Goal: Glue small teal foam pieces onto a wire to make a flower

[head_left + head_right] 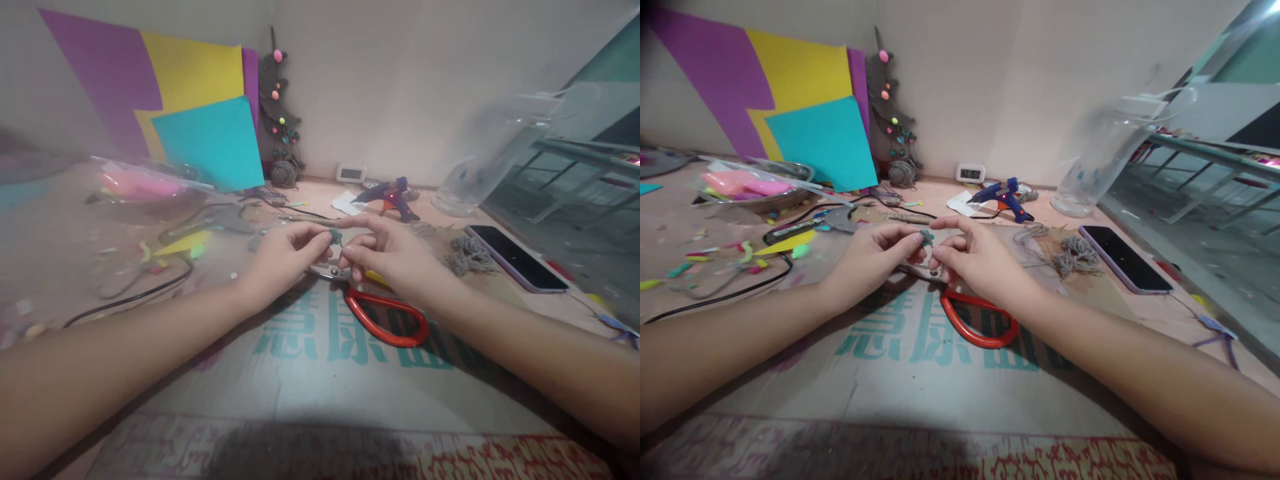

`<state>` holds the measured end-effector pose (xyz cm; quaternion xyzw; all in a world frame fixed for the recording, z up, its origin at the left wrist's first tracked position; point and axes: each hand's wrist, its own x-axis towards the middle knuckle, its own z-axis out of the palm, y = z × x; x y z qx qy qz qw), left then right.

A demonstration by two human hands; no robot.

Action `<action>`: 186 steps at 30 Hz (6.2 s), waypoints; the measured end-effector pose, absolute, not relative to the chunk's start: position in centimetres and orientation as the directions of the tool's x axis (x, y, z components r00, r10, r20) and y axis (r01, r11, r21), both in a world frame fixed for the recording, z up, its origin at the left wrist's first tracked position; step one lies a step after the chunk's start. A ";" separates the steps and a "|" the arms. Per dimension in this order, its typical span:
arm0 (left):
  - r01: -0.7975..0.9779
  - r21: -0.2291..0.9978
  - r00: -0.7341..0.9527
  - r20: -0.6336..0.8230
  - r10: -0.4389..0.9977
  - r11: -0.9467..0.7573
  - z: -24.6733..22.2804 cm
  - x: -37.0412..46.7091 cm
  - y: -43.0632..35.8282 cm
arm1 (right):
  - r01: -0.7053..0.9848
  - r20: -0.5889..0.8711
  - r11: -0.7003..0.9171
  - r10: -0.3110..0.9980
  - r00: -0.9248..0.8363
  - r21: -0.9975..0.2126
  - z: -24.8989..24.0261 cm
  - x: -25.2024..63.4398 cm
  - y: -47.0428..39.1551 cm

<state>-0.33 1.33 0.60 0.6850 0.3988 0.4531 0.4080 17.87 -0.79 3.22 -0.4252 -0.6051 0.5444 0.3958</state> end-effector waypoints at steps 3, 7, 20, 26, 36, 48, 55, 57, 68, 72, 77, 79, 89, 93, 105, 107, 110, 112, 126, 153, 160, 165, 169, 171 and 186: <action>0.160 0.918 0.288 0.308 0.907 -0.362 0.6 -0.3 1.2 | -0.117 -0.012 -0.056 0.939 -0.343 -0.992 3.2 17.5 -1.0; 0.127 0.930 0.324 0.291 0.900 -0.346 0.5 -0.4 1.2 | -0.229 0.003 -0.070 0.952 -0.306 -0.971 1.9 17.3 -0.8; 0.056 0.946 0.392 0.273 0.878 -0.319 0.3 -0.2 0.9 | -0.272 0.001 -0.089 0.949 -0.314 -0.958 0.6 16.8 -0.7; 0.081 0.940 0.424 0.269 0.865 -0.332 0.7 -0.2 0.6 | -0.268 -0.045 -0.137 0.946 -0.321 -0.954 0.6 16.6 -0.9; 0.103 0.934 0.334 0.293 0.896 -0.343 0.0 -0.4 1.1 | -0.187 -0.032 -0.082 0.965 -0.259 -0.979 0.7 16.7 -0.8; 0.187 0.914 0.256 0.309 0.916 -0.361 0.5 -0.3 0.9 | -0.171 -0.002 -0.057 0.953 -0.304 -0.984 1.0 17.0 -1.5; 0.200 0.888 0.300 0.346 0.889 -0.414 0.6 -0.2 0.5 | -0.153 0.007 -0.038 0.959 -0.283 -0.987 0.9 16.8 -1.5; 0.193 0.879 0.315 0.366 0.876 -0.436 0.5 -0.2 0.5 | -0.161 0.015 -0.031 0.960 -0.279 -0.986 0.9 16.8 -1.5; 0.169 0.896 0.358 0.331 0.873 -0.410 0.4 -0.8 1.1 | 0.003 0.039 0.041 0.965 -0.258 -0.999 1.2 17.1 -1.5; 0.198 0.896 0.366 0.308 0.878 -0.397 0.6 -0.7 1.1 | 0.080 0.064 0.088 0.963 -0.261 -0.993 1.2 17.2 -1.5; 0.190 0.915 0.348 0.277 0.896 -0.356 0.6 -0.6 1.0 | 0.123 0.104 0.142 0.955 -0.278 -0.982 1.1 17.3 -1.4; 0.204 0.909 0.342 0.283 0.896 -0.365 0.6 -0.6 1.0 | 0.117 0.105 0.141 0.956 -0.276 -0.983 1.1 17.3 -1.4; 0.183 0.917 0.361 0.273 0.892 -0.355 0.6 -0.5 1.0 | 0.072 0.093 0.112 0.969 -0.230 -0.991 1.3 17.2 -1.4; 0.204 0.917 0.341 0.261 0.903 -0.342 0.2 -0.3 1.1 | 0.074 0.092 0.110 0.971 -0.220 -0.991 1.3 17.2 -1.4; 0.283 0.871 0.334 0.302 0.893 -0.401 0.3 -0.4 0.9 | 0.038 0.063 0.074 0.970 -0.236 -0.997 1.3 17.2 -1.5; 0.304 0.856 0.339 0.313 0.887 -0.418 0.3 -0.3 0.8 | 0.055 0.066 0.081 0.970 -0.234 -0.995 1.2 17.2 -1.5; 0.322 0.839 0.344 0.328 0.880 -0.439 0.3 -0.4 0.8 | 0.093 0.080 0.104 0.969 -0.233 -0.990 1.3 17.1 -1.5; 0.333 0.826 0.351 0.339 0.873 -0.455 0.3 -0.4 0.8 | 0.125 0.085 0.117 0.969 -0.233 -0.985 1.3 17.1 -1.5; 0.293 0.843 0.362 0.339 0.868 -0.451 0.3 -0.6 1.0 | 0.193 0.104 0.152 0.966 -0.238 -0.969 1.4 17.1 -1.5; 0.337 0.845 0.338 0.303 0.891 -0.415 0.4 -0.4 0.8 | 0.217 0.127 0.177 0.966 -0.224 -0.960 1.1 17.1 -1.6; 0.353 0.836 0.336 0.304 0.891 -0.419 0.3 -0.3 0.7 | 0.246 0.125 0.182 0.966 -0.228 -0.952 1.2 17.1 -1.6; 0.361 0.838 0.340 0.290 0.895 -0.409 0.3 -0.3 0.8 | 0.257 0.122 0.180 0.966 -0.226 -0.949 1.3 17.1 -1.6; 0.364 0.832 0.335 0.302 0.893 -0.418 0.2 -0.4 0.9 | 0.238 0.121 0.178 0.965 -0.234 -0.955 1.3 17.1 -1.6; 0.356 0.836 0.335 0.303 0.892 -0.418 0.0 -0.4 0.9 | 0.228 0.120 0.175 0.964 -0.237 -0.958 1.2 17.0 -1.6; 0.298 0.851 0.377 0.312 0.872 -0.433 0.3 -0.3 0.9 | 0.134 0.102 0.129 0.975 -0.195 -0.982 1.3 17.2 -1.2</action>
